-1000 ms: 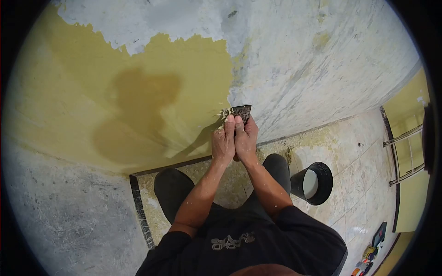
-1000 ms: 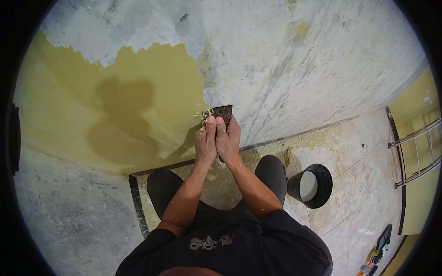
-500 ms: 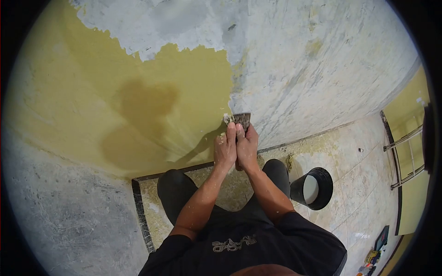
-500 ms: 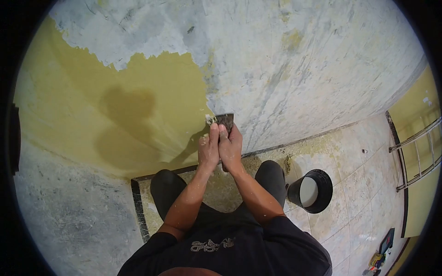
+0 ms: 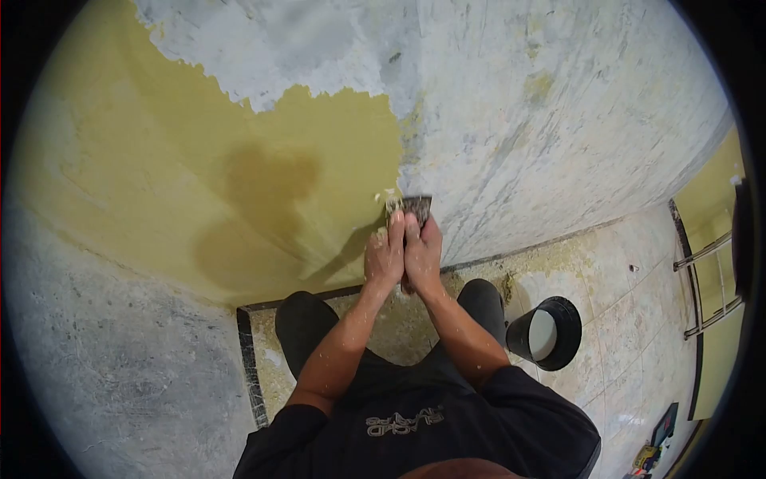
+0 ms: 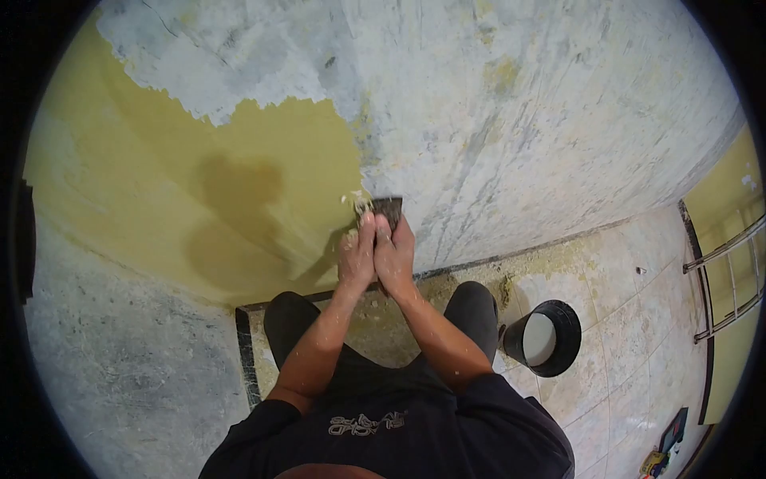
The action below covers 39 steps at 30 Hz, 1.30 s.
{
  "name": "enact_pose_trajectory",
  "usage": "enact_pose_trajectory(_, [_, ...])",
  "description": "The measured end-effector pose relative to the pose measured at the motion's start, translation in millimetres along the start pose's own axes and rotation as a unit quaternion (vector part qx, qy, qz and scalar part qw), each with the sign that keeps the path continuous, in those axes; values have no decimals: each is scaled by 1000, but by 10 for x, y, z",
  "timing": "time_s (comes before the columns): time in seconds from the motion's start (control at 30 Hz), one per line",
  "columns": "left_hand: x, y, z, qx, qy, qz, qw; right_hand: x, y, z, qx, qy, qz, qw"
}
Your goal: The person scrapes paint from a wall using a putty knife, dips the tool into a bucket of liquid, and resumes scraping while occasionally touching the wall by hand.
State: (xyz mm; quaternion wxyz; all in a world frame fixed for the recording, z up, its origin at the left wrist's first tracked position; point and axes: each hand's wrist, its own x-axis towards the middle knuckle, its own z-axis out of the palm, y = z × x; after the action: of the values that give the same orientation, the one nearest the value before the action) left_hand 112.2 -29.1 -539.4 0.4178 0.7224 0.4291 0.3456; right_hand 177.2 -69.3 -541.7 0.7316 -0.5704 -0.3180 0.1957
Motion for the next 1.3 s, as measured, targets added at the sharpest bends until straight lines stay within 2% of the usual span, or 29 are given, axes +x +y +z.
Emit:
enact_pose_trajectory(0.03, [12,12,17,1,3,7,1000,18,-8,11,4,0,-7,1000])
enact_pose_trajectory(0.1, [-17,13,74,-91,53,46,993,5,-15,8,30,-2,22,999])
enact_pose_trajectory(0.13, [26,264,-98,-55,-7,-11,998,65,-210,44,8,0,-2,1000])
enact_pose_trajectory(0.23, [139,500,-285,-103,-48,-35,993,209,-484,116,66,-34,-1,997])
enact_pose_trajectory(0.27, [147,272,-145,-67,10,38,997,178,-366,86,-18,-6,-62,998])
enact_pose_trajectory(0.3, [134,121,-13,-70,15,51,996,156,-194,56,-14,-7,-75,997])
enact_pose_trajectory(0.37, [-12,-114,168,-99,47,12,994,9,51,-12,48,0,13,999])
enact_pose_trajectory(0.4, [-7,-209,207,-27,43,22,998,7,88,-64,-18,2,32,999])
enact_pose_trajectory(0.5, [-42,47,67,-93,-8,-38,995,-22,-171,-67,50,-9,90,995])
enact_pose_trajectory(0.53, [-58,69,54,-119,-11,-44,992,-16,-105,-38,51,4,56,997])
enact_pose_trajectory(0.67, [-48,117,95,-107,29,-38,993,13,-20,-20,67,19,72,995])
enact_pose_trajectory(0.77, [-19,137,83,-98,12,-43,994,19,-84,-52,44,21,65,997])
enact_pose_trajectory(0.8, [38,167,63,-96,9,-46,994,87,-120,-48,14,10,17,1000])
enact_pose_trajectory(0.83, [102,259,16,-82,15,-10,996,143,-182,-44,-17,-2,-28,999])
enact_pose_trajectory(0.87, [91,276,-3,-68,20,24,997,168,-367,-47,-33,-13,5,999])
enact_pose_trajectory(0.97, [34,201,27,-57,3,-25,998,128,-132,-100,-24,-30,-20,999])
enact_pose_trajectory(1.0, [4,-8,153,-110,-6,-65,992,65,63,-157,-18,-39,-16,999])
enact_pose_trajectory(1.03, [-71,-198,308,-108,-4,-66,992,-31,243,-221,-15,-40,-15,999])
enact_pose_trajectory(1.1, [-198,-501,582,-106,121,5,987,-169,524,-315,51,-38,68,996])
enact_pose_trajectory(1.13, [-204,-598,605,-164,79,-13,983,-184,599,-309,59,-26,78,995])
enact_pose_trajectory(1.17, [-188,-447,509,-164,79,-13,983,-150,504,-284,59,-26,78,995])
enact_pose_trajectory(1.23, [-37,-126,297,-117,7,-47,992,52,259,-221,-23,-13,-35,999])
enact_pose_trajectory(1.27, [41,-64,257,-82,24,8,996,145,126,-179,-31,-22,-51,998])
enact_pose_trajectory(1.3, [-25,-96,250,-82,23,0,996,79,158,-209,-33,-23,-43,998])
